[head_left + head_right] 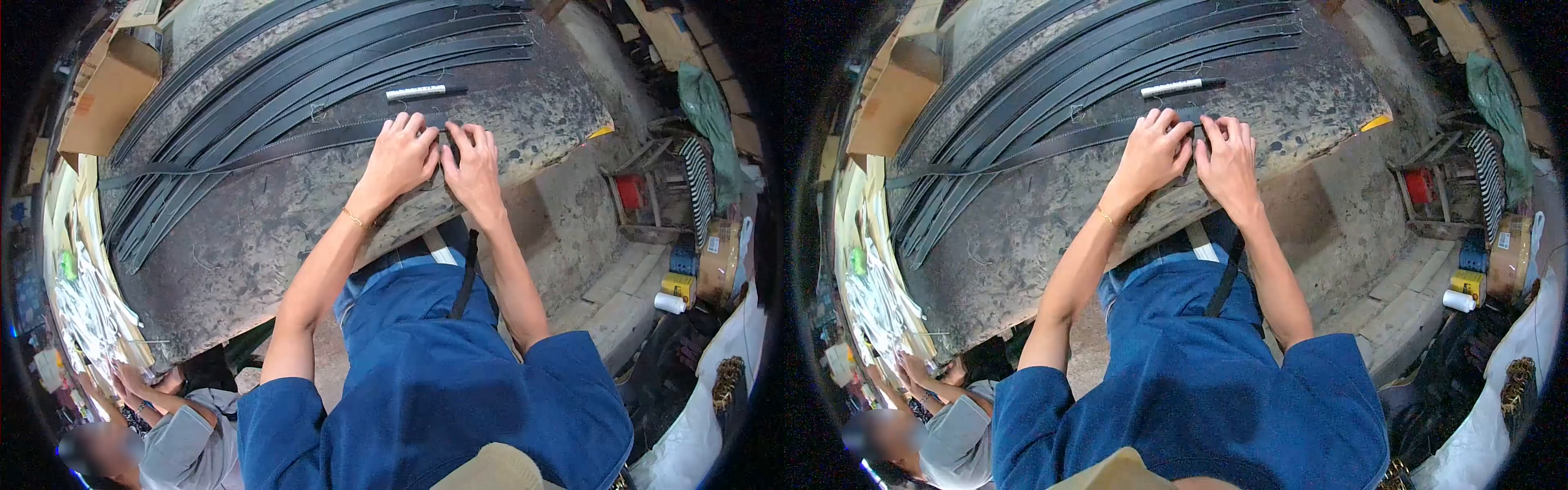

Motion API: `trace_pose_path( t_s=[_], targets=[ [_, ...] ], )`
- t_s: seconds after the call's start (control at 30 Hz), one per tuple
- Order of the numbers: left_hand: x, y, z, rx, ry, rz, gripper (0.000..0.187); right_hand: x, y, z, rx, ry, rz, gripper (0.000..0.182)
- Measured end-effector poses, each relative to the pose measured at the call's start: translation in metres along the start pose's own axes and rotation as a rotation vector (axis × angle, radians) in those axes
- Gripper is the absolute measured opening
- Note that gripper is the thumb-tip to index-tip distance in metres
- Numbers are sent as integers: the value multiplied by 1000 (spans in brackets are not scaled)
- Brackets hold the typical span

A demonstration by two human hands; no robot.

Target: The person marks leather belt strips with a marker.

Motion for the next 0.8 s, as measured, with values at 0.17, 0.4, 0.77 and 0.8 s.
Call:
trace_pose_path(
  t_s=[0.17, 0.4, 0.77, 0.8],
  targets=[
    [-4, -2, 1, 0, 25, 15, 21, -2, 0, -1, 7, 36, 25, 31],
    [-8, -4, 2, -14, 3, -8, 21, 3, -5, 14, 136, 69, 88, 33],
    [-52, -6, -13, -152, -201, -2, 15, 0, -28, 50, 327, 235, 559, 19],
    [-69, -7, -19, -236, -221, 49, 29, -4, -29, 51, 451, 233, 684, 17]
  ],
)
Point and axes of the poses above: each hand's wrist, its own z-axis towards the middle knuckle, its own x-axis out of the palm, y = z × x, the point moved 1 cm from there along z, towards the middle knuckle, and after that the axes turned 10 degrees about -y, right-handed, at the moved point
